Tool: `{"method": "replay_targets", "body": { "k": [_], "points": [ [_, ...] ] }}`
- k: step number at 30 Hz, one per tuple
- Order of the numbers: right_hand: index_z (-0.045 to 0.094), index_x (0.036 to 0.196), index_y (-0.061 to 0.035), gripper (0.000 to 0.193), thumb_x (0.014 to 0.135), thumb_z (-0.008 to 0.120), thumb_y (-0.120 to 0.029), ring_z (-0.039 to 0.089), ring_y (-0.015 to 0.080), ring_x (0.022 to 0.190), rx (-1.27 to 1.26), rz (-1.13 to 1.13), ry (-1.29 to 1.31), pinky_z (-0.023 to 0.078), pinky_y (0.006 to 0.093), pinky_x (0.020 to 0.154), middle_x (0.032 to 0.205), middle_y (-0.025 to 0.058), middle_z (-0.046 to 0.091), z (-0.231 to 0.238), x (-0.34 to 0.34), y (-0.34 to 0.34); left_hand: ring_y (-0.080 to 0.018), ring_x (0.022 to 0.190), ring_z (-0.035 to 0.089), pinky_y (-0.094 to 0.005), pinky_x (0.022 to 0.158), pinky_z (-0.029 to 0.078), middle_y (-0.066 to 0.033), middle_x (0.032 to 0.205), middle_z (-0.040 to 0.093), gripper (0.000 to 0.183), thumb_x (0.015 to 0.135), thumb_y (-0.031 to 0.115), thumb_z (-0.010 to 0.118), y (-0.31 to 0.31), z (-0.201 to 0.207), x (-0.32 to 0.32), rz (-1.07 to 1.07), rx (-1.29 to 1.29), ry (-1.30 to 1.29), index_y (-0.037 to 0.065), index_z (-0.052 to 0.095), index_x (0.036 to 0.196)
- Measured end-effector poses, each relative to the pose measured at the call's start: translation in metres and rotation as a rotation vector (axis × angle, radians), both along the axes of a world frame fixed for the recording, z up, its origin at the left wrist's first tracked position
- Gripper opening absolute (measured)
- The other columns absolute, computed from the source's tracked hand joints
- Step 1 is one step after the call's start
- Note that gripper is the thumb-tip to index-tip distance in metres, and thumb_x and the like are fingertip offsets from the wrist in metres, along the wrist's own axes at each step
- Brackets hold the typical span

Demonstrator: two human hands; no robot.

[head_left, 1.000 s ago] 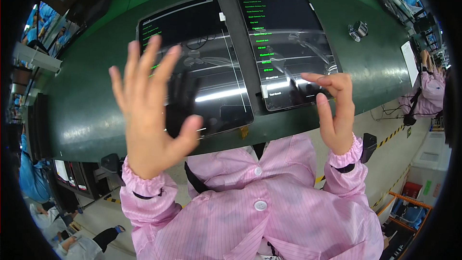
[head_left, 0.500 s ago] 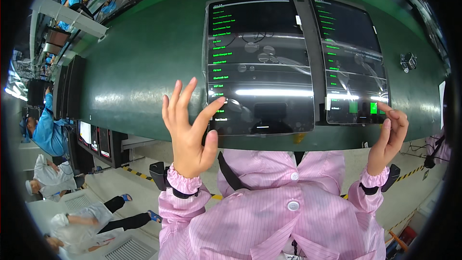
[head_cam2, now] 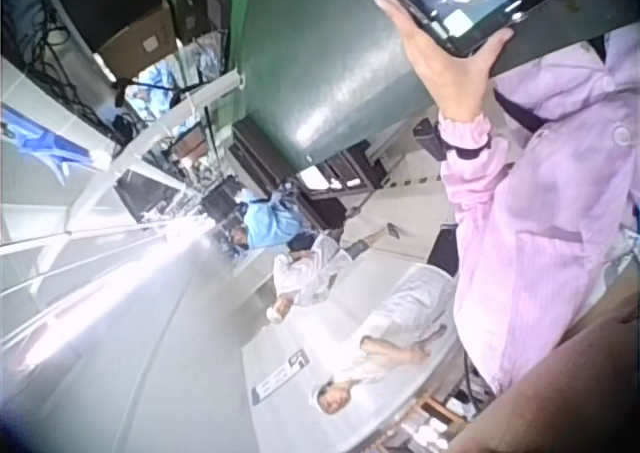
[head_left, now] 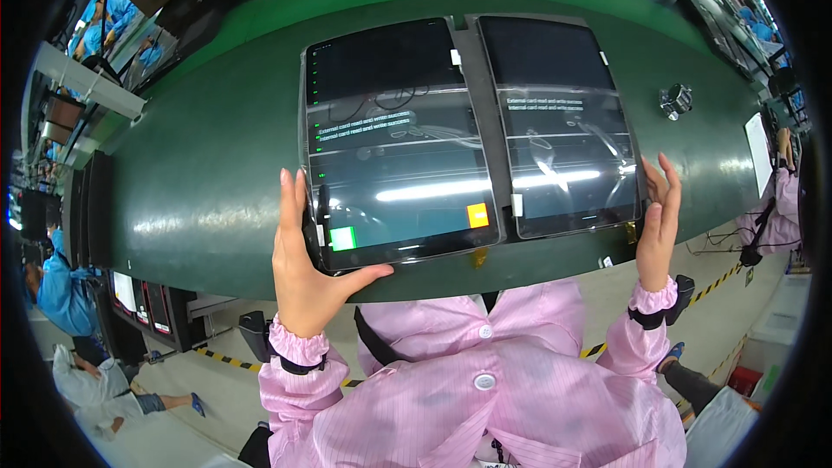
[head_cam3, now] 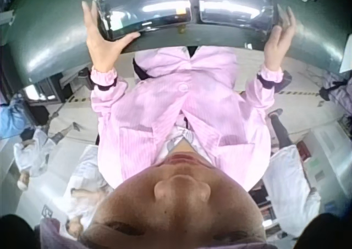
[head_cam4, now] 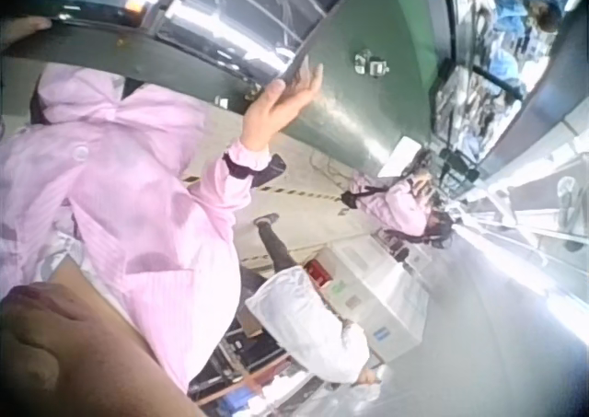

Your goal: The worker is testing the screens and hardware functionality of multiple tablet devices by swiping, tapping icons, and observing the display outputs on an industrial assembly line.

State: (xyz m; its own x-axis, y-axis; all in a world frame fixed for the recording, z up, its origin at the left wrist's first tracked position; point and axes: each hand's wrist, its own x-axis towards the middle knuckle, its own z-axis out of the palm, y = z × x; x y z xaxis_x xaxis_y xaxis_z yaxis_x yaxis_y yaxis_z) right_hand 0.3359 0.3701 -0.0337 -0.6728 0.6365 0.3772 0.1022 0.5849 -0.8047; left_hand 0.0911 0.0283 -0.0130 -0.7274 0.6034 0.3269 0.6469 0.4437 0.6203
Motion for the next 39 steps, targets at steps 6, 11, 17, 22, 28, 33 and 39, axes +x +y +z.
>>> {"method": "replay_targets", "body": {
  "k": [6,11,17,22,28,33,39],
  "points": [
    [0.030,0.150,-0.0016,0.069,0.102,0.046,-0.050,0.051,0.0308,0.129,-0.034,-0.036,0.003,0.035,0.0392,0.111,0.142,0.0233,0.049,0.000,-0.001,0.000,-0.0367,0.137,0.046,-0.0437,0.112,0.039,-0.0228,0.152,0.042,0.138,0.048,0.033,0.097,0.005,-0.004,-0.011,-0.021,-0.014,0.049,0.004,0.017,0.156],
    [0.029,0.150,-0.0012,0.074,0.100,0.049,-0.053,0.051,0.0306,0.129,-0.084,-0.024,0.021,0.036,0.0383,0.110,0.143,0.0234,0.049,0.002,-0.003,0.002,-0.0360,0.138,0.045,-0.0430,0.112,0.039,-0.0239,0.151,0.041,0.133,0.049,0.035,0.096,0.011,-0.005,-0.016,-0.058,0.015,0.051,0.002,0.023,0.155],
    [0.027,0.151,-0.0008,0.084,0.096,0.054,-0.058,0.049,0.0308,0.130,-0.035,0.067,0.010,0.036,0.0390,0.110,0.144,0.0240,0.047,0.003,0.000,0.001,-0.0349,0.138,0.045,-0.0417,0.113,0.038,-0.0262,0.150,0.041,0.133,0.049,0.035,0.096,0.009,-0.006,-0.018,-0.052,0.052,-0.004,0.000,0.023,0.154],
    [0.040,0.145,-0.0012,0.060,0.104,0.044,-0.044,0.052,0.0290,0.127,0.000,-0.085,0.048,0.035,0.0390,0.110,0.137,0.0180,0.053,0.003,0.006,-0.001,-0.0367,0.139,0.043,-0.0422,0.114,0.035,-0.0232,0.152,0.041,0.130,0.052,0.034,0.096,0.012,0.000,-0.019,-0.095,0.039,0.015,-0.001,0.023,0.154],
    [0.066,0.100,0.0024,0.022,0.098,0.054,-0.015,0.061,0.0172,0.083,0.022,0.007,0.050,0.049,0.0299,0.077,0.086,0.0090,0.065,0.038,0.010,-0.059,-0.0378,0.128,0.050,-0.0500,0.111,0.028,-0.0158,0.144,0.051,0.084,0.075,0.042,0.080,0.016,0.016,0.000,-0.009,0.110,0.359,0.004,0.047,0.142],
    [0.064,0.119,0.0045,0.026,0.097,0.062,-0.009,0.060,0.0087,0.052,-0.610,0.279,-0.236,0.043,0.0237,0.046,0.068,0.0052,0.065,0.038,-0.046,-0.123,-0.0270,0.129,0.051,-0.0478,0.107,0.033,-0.0108,0.130,0.063,0.044,0.078,0.027,0.065,0.041,0.014,0.045,-0.386,-0.061,0.526,0.009,0.064,0.118],
    [0.064,0.101,0.0057,0.017,0.100,0.058,-0.010,0.055,0.0075,0.043,-0.874,0.289,-0.278,0.038,0.0224,0.037,0.062,0.0055,0.063,0.035,-0.083,-0.143,-0.0318,0.134,0.048,-0.0551,0.112,0.024,-0.0150,0.138,0.057,0.052,0.085,0.036,0.060,0.069,0.006,0.062,-0.311,-0.038,0.442,0.005,0.059,0.127]
  ]
}}
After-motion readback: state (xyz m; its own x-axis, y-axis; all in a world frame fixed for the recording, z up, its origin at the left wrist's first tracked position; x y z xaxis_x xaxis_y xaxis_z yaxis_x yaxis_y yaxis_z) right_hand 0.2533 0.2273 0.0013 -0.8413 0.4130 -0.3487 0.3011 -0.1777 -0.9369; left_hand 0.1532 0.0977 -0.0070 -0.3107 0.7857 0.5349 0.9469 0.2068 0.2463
